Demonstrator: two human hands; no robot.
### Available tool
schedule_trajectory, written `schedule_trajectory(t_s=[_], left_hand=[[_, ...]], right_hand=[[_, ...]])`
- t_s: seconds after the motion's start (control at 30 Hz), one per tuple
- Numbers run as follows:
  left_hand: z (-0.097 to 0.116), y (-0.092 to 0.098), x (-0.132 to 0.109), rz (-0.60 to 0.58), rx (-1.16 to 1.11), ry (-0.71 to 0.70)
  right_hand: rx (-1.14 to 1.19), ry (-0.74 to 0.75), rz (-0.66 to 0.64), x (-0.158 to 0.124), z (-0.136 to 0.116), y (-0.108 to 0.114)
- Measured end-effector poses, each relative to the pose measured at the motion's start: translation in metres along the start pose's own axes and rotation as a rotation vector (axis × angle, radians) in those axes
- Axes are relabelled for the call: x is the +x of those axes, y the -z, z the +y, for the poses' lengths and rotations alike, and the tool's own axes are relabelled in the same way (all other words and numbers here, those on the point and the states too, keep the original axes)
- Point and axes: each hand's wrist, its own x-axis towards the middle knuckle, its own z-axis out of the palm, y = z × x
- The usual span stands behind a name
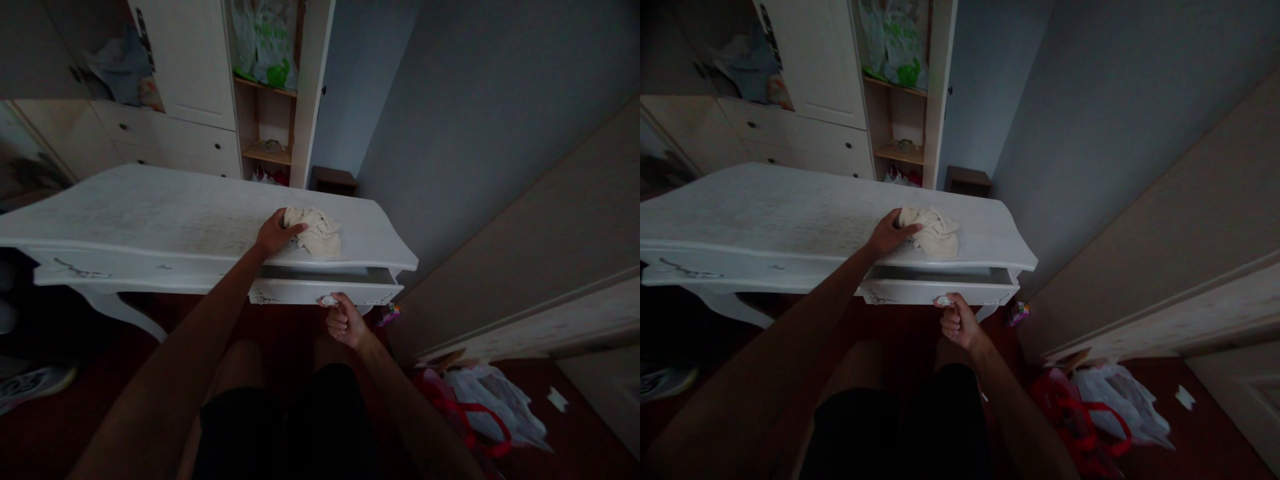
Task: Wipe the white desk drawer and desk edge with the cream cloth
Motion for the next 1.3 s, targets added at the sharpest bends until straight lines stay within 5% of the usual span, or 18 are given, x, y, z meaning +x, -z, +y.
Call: schedule_trajectory(t_s=[0.17,0.53,0.97,1.3], left_hand=[[0.002,0.0,0.0,0.009,0.007,0.029],[0.004,0.0,-0.001,0.015,0.012,0.015],[0.004,0.0,-0.001,0.027,0.019,0.018],[0.001,-0.001,0.0,0.024,0.011,0.028]], right_hand=[[-0.053,-0.007,0.096,-0.02,0.012,-0.004],[-0.103,0.021,0.097,-0.06,0.054,-0.012],[-0.149,0.058,0.379,-0.093,0.109,-0.01],[-0.214,0.097,0.374,-0.108,0.138,-0.007]])
